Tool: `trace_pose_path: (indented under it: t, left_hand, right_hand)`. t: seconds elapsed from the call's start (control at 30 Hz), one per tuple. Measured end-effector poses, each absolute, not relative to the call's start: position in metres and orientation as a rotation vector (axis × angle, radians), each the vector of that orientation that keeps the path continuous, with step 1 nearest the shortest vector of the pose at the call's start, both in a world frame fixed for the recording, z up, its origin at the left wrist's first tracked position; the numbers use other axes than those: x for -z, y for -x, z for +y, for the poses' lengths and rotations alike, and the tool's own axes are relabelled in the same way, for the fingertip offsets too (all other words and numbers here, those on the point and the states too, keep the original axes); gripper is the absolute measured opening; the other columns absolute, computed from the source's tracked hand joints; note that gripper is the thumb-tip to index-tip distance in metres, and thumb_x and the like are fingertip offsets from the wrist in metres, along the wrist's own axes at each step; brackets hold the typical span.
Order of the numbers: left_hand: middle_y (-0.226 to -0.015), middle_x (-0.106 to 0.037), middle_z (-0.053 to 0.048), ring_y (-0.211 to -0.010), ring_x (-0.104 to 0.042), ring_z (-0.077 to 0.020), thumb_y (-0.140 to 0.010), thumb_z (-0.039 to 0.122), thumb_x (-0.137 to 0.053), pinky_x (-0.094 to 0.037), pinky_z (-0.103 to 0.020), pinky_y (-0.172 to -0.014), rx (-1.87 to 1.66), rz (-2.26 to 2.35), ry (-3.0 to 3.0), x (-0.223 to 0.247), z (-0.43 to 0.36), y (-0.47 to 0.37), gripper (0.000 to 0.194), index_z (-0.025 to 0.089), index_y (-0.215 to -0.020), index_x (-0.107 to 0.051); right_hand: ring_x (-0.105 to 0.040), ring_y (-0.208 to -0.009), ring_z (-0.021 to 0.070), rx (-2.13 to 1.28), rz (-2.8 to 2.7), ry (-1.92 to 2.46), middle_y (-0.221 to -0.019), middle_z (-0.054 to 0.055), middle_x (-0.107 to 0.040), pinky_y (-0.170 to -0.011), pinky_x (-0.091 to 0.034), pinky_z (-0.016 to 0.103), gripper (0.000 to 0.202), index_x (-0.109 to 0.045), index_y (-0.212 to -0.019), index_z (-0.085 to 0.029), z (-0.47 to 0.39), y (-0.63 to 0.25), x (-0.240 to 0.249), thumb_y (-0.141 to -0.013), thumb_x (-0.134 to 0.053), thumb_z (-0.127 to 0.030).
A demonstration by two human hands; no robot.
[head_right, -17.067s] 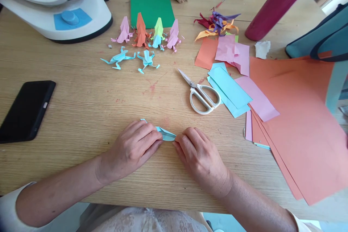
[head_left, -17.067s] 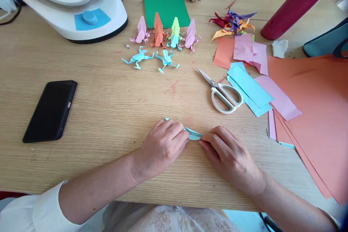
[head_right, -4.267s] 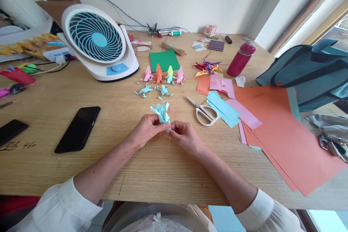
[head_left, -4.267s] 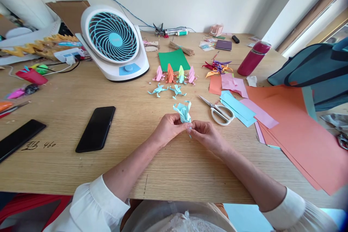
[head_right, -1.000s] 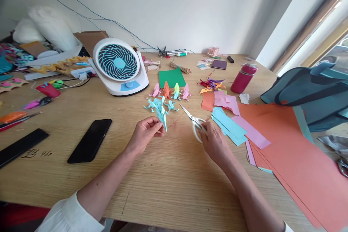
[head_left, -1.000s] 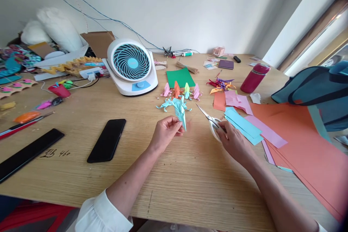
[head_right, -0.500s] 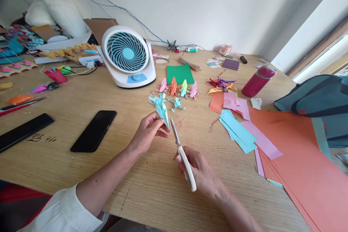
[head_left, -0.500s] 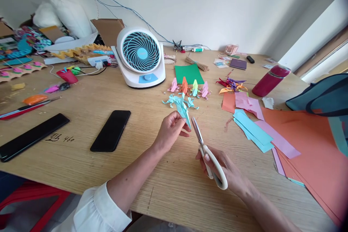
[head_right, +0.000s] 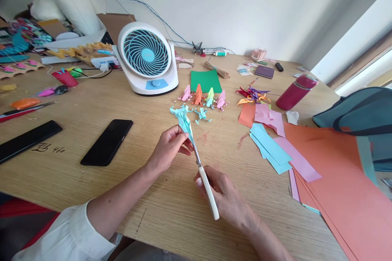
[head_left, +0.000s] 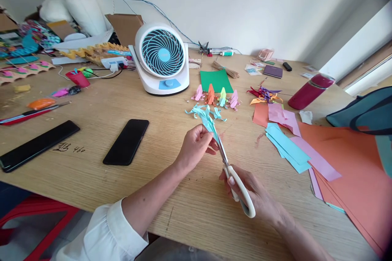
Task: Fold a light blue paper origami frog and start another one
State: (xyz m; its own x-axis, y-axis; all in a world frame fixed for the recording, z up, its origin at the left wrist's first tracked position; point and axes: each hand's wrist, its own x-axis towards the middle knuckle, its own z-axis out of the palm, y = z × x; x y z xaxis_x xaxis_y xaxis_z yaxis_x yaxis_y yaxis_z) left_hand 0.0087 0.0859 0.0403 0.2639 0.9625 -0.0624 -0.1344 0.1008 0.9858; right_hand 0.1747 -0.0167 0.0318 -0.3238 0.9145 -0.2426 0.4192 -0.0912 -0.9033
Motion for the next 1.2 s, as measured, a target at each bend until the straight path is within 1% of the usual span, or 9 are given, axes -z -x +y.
trace_pose_path:
  t: [0.3, 0.5, 0.73, 1.0, 1.2]
  left_hand:
    - [-0.061, -0.063, 0.001, -0.054, -0.064, -0.0117, -0.077, 0.025, -0.057, -0.054, -0.020, -0.045, -1.008, 0.948, -1.179, -0.0388, 0.0863, -0.0089, 0.013, 0.017, -0.070, -0.050]
    - [-0.062, -0.063, 0.001, -0.054, -0.065, -0.0114, -0.078, 0.025, -0.057, -0.054, -0.020, -0.045, -1.011, 0.949, -1.165, -0.0405, 0.0847, -0.0093, 0.013, 0.017, -0.070, -0.050]
    - [-0.061, -0.064, 0.001, -0.054, -0.065, -0.0120, -0.078, 0.023, -0.056, -0.055, -0.021, -0.045, -1.008, 0.959, -1.171, -0.0390, 0.0850, -0.0098, 0.012, 0.016, -0.070, -0.051]
    - [-0.063, -0.064, 0.000, -0.055, -0.066, -0.0120, -0.079, 0.026, -0.059, -0.055, -0.020, -0.046, -1.011, 0.945, -1.168, -0.0357, 0.0850, -0.0097, 0.014, 0.016, -0.071, -0.052]
    - [-0.062, -0.063, 0.001, -0.054, -0.065, -0.0123, -0.078, 0.025, -0.059, -0.055, -0.021, -0.045, -1.006, 0.950, -1.157, -0.0357, 0.0860, -0.0098, 0.012, 0.016, -0.071, -0.053]
  right_hand:
    - [-0.044, -0.067, 0.0139, -1.424, -1.725, 1.429, -0.072, 0.000, -0.051, -0.060, -0.034, 0.027, 0.044, -0.048, -0.081, -0.019, -0.0147, -0.1752, -0.0320, -0.094, -0.039, -0.060]
    - [-0.045, -0.068, 0.0143, -1.424, -1.703, 1.419, -0.075, 0.000, -0.052, -0.061, -0.036, 0.027, 0.043, -0.051, -0.086, -0.019, -0.0162, -0.1747, -0.0323, -0.093, -0.041, -0.060]
    - [-0.044, -0.066, 0.0137, -1.427, -1.690, 1.457, -0.072, 0.000, -0.051, -0.059, -0.035, 0.026, 0.045, -0.050, -0.083, -0.019, -0.0152, -0.1741, -0.0315, -0.093, -0.040, -0.062]
    - [-0.046, -0.067, 0.0138, -1.420, -1.678, 1.452, -0.073, -0.001, -0.051, -0.061, -0.037, 0.026, 0.045, -0.050, -0.083, -0.019, -0.0161, -0.1735, -0.0308, -0.092, -0.041, -0.062]
    - [-0.046, -0.066, 0.0135, -1.391, -1.676, 1.457, -0.071, -0.001, -0.051, -0.059, -0.037, 0.026, 0.046, -0.049, -0.081, -0.019, -0.0160, -0.1728, -0.0290, -0.092, -0.042, -0.063]
